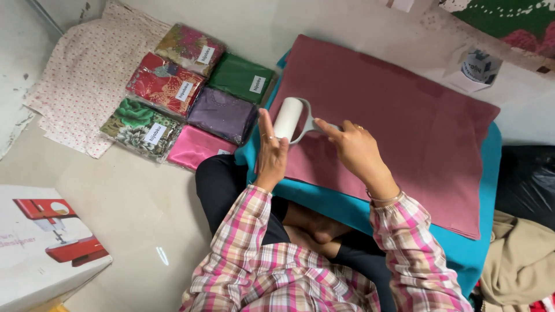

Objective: Cleaning a pink textile product with a lint roller and folding it at a packing station.

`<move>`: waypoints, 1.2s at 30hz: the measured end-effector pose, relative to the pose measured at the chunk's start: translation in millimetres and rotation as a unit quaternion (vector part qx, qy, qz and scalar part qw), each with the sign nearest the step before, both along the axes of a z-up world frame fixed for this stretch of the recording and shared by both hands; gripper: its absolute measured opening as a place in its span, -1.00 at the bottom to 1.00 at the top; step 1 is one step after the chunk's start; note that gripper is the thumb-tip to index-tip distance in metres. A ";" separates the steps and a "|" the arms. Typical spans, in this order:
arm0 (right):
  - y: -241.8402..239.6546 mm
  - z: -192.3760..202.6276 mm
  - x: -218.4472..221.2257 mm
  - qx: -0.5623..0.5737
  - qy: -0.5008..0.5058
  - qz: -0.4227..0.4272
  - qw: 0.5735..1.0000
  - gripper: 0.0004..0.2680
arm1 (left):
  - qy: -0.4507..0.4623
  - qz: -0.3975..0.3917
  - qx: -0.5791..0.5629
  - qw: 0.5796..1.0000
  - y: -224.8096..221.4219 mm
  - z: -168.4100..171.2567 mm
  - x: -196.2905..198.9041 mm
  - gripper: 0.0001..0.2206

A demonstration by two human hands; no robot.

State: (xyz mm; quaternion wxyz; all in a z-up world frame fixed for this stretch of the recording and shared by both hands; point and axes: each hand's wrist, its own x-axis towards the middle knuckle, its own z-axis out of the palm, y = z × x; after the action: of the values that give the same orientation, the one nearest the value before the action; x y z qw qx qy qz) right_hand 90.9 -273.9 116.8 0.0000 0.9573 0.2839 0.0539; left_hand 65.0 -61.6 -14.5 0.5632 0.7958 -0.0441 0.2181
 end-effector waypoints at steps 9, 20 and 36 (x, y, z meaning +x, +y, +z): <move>-136.6 -25.1 -57.1 -0.050 0.131 -0.319 0.937 -0.53 | 0.119 -0.025 0.406 0.906 -21.2 20.9 -6.7 -0.26; -228.4 -20.7 -123.4 -0.042 0.094 -0.498 0.861 -0.55 | 0.059 0.074 0.511 0.854 -22.9 19.8 -9.6 -0.29; -251.9 -24.0 -113.9 -0.014 0.098 -0.553 0.828 -0.61 | 0.077 0.065 0.515 0.852 -21.1 19.3 -9.2 -0.29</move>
State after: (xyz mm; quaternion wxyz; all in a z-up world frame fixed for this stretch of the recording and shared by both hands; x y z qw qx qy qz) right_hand -23.0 -525.7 92.8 0.0150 0.9544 -0.2933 -0.0535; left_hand 55.7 -82.7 4.8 0.0595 0.9871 -0.0551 0.1382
